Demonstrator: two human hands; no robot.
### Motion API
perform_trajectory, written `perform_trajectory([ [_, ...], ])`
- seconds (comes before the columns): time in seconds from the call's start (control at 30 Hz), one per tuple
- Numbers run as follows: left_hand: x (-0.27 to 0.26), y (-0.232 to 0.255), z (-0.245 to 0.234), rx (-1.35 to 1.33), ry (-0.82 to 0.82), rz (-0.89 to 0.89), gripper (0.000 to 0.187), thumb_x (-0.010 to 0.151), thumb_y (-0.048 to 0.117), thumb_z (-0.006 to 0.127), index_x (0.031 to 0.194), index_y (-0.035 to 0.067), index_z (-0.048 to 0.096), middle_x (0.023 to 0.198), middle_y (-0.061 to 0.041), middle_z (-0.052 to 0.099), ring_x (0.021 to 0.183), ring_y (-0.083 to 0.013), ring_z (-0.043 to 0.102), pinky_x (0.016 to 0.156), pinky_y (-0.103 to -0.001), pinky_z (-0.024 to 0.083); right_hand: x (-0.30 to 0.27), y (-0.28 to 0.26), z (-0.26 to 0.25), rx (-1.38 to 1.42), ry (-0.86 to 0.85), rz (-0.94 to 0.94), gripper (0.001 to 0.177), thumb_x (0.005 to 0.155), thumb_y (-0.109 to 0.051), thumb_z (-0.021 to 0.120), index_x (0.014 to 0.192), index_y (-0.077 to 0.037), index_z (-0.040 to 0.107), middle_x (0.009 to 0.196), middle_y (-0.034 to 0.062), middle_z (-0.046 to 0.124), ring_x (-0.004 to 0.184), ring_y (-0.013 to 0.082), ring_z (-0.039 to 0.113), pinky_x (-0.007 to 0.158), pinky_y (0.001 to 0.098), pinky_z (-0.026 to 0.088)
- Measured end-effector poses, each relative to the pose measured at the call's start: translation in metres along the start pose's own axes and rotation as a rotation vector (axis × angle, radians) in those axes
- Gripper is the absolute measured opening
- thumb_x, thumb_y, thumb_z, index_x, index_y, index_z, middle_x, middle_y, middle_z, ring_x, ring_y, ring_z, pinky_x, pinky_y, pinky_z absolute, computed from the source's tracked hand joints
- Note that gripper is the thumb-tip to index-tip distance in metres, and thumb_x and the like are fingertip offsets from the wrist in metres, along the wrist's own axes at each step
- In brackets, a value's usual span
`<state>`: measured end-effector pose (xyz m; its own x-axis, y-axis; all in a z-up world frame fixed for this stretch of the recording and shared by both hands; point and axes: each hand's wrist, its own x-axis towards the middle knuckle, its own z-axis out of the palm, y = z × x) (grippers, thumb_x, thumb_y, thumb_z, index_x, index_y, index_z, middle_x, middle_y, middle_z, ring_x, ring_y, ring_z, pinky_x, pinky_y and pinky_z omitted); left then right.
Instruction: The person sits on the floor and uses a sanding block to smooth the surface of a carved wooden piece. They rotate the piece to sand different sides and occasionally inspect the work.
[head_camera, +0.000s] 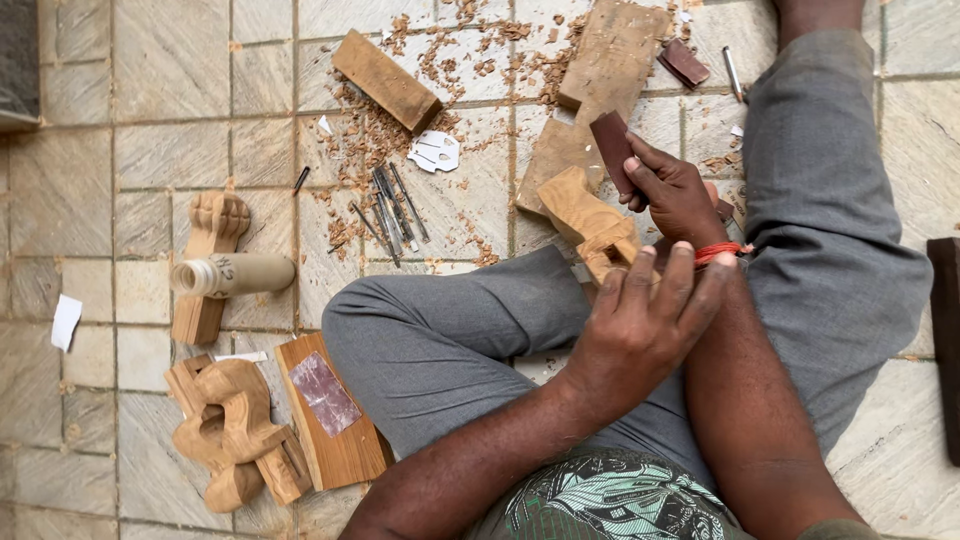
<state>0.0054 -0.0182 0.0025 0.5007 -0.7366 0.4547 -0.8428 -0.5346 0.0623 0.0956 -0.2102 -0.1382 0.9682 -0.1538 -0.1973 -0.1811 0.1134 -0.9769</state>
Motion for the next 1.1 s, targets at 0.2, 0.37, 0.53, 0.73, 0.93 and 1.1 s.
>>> perform_trajectory([
  [0.2, 0.001, 0.005, 0.019, -0.224, 0.128, -0.049, 0.040, 0.112, 0.021, 0.063, 0.150, 0.010, 0.054, 0.125, -0.011, 0.063, 0.128, -0.0329, 0.066, 0.105, -0.053, 0.057, -0.021, -0.015, 0.001, -0.229, -0.151, 0.075, 0.045, 0.104, -0.022, 0.062, 0.146, -0.006, 0.059, 0.128, 0.0061, 0.073, 0.111, 0.0077, 0.065, 0.096, 0.0229, 0.050],
  [0.37, -0.007, -0.009, 0.016, -0.361, 0.151, -0.073, 0.048, 0.104, 0.015, 0.067, 0.150, 0.010, 0.055, 0.125, -0.010, 0.065, 0.129, -0.0337, 0.065, 0.109, -0.058, 0.054, -0.040, -0.029, -0.002, -0.411, -0.153, 0.121, 0.046, 0.103, -0.022, 0.061, 0.148, -0.011, 0.060, 0.124, 0.0121, 0.076, 0.105, 0.0121, 0.065, 0.092, 0.0280, 0.052],
  [0.53, -0.010, -0.027, 0.003, -0.454, 0.181, -0.119, 0.053, 0.097, 0.015, 0.074, 0.147, 0.011, 0.057, 0.128, -0.009, 0.065, 0.129, -0.0324, 0.065, 0.116, -0.057, 0.053, -0.021, -0.008, 0.019, -0.478, -0.101, -0.106, 0.042, 0.105, -0.021, 0.064, 0.145, -0.007, 0.062, 0.118, 0.0132, 0.078, 0.105, 0.0139, 0.070, 0.092, 0.0282, 0.053],
  [0.73, -0.022, -0.064, -0.014, -0.592, 0.213, -0.246, 0.061, 0.082, 0.017, 0.085, 0.137, 0.015, 0.060, 0.129, -0.006, 0.067, 0.133, -0.0289, 0.063, 0.120, -0.053, 0.051, -0.024, -0.009, 0.018, -0.479, -0.202, -0.235, 0.040, 0.106, -0.019, 0.064, 0.143, -0.007, 0.061, 0.124, 0.0157, 0.075, 0.112, 0.0170, 0.069, 0.094, 0.0323, 0.055],
  [0.93, -0.031, -0.091, -0.012, -0.557, 0.179, -0.205, 0.057, 0.080, 0.011, 0.085, 0.132, 0.016, 0.064, 0.126, -0.003, 0.069, 0.128, -0.0268, 0.067, 0.121, -0.053, 0.051, -0.021, -0.017, 0.043, -0.562, -0.148, -0.217, 0.041, 0.104, -0.018, 0.061, 0.145, -0.013, 0.062, 0.111, 0.0123, 0.078, 0.093, 0.0156, 0.074, 0.079, 0.0314, 0.059],
  [1.1, -0.036, -0.128, -0.019, -0.750, 0.255, -0.388, 0.053, 0.081, 0.007, 0.084, 0.130, 0.017, 0.064, 0.125, -0.008, 0.072, 0.120, -0.0238, 0.072, 0.108, -0.043, 0.060, -0.031, -0.023, 0.051, -0.657, -0.097, -0.244, 0.042, 0.105, -0.025, 0.061, 0.145, -0.013, 0.060, 0.108, 0.0156, 0.077, 0.087, 0.0194, 0.076, 0.077, 0.0328, 0.058],
])
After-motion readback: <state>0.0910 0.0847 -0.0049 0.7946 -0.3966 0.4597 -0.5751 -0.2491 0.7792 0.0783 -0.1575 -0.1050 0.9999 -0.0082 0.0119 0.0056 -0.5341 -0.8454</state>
